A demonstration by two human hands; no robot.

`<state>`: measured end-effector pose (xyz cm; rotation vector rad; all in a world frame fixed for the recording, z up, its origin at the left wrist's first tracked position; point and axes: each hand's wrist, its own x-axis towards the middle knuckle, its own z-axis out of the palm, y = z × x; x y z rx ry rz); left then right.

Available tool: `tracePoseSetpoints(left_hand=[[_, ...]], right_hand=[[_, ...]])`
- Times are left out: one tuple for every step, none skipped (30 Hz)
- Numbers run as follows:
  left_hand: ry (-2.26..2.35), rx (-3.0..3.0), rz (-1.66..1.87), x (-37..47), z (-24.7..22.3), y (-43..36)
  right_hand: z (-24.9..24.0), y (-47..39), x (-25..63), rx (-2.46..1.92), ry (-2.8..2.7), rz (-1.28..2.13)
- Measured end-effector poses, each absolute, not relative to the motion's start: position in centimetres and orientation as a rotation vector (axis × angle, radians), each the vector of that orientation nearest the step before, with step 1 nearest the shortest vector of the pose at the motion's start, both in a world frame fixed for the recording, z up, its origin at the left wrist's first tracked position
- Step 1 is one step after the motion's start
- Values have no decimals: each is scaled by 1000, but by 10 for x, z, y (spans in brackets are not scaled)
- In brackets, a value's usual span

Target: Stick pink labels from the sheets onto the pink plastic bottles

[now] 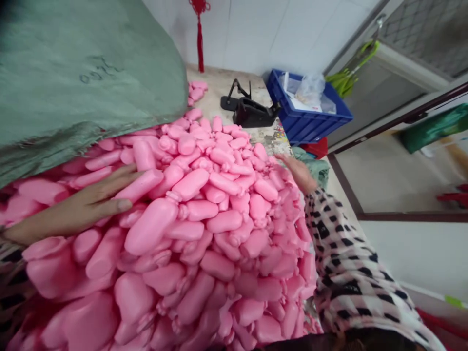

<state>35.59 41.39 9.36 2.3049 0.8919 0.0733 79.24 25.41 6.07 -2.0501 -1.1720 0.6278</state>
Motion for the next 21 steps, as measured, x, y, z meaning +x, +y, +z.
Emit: tracePoseSetpoints(left_hand=[[886, 2279, 35, 358, 97, 413], [878, 2252, -11, 359, 99, 411], [877, 2225, -48, 361, 102, 409], [903, 2205, -51, 363, 104, 406], [926, 2194, -50, 365, 105, 404], [939, 2192, -52, 366, 105, 401], [943, 2198, -59, 368, 105, 399], [947, 2213, -60, 370, 104, 396], [942, 2234, -66, 372, 104, 393], [927, 2260, -76, 374, 103, 391], [903, 2287, -89, 376, 102, 388], [875, 2311, -103, 379, 102, 386], [845, 2328, -119, 382, 103, 383], [817, 2340, -143, 385, 104, 381], [794, 2346, -171, 388, 106, 378], [776, 2352, -194, 391, 108, 375], [758, 2359, -217, 393, 110, 372], [737, 2370, -241, 394, 112, 369], [712, 2386, -262, 395, 115, 365], [687, 2405, -273, 395, 118, 362], [662, 2423, -278, 395, 121, 358]], right_hand=[[47, 234, 802, -2085, -1113, 571], [34, 218, 808, -2105, -1072, 539], [21, 207, 809, -2114, -1035, 530], [11, 199, 807, -2107, -1032, 497], [3, 195, 803, -2091, -1051, 482], [-3, 193, 797, -2076, -1058, 468], [-5, 193, 790, -2062, -1071, 457], [-6, 194, 783, -2051, -1083, 454], [-5, 196, 777, -2044, -1094, 454], [-3, 197, 770, -2038, -1111, 456], [0, 197, 764, -2030, -1132, 465], [3, 197, 758, -2019, -1150, 480], [6, 196, 752, -2006, -1165, 505], [9, 195, 746, -1993, -1176, 538], [12, 194, 741, -1983, -1183, 575], [15, 192, 737, -1976, -1191, 615], [18, 189, 735, -1974, -1205, 654], [20, 186, 734, -1976, -1233, 693], [22, 181, 736, -1979, -1274, 721], [24, 174, 740, -1987, -1315, 722], [24, 166, 746, -2004, -1349, 703]])
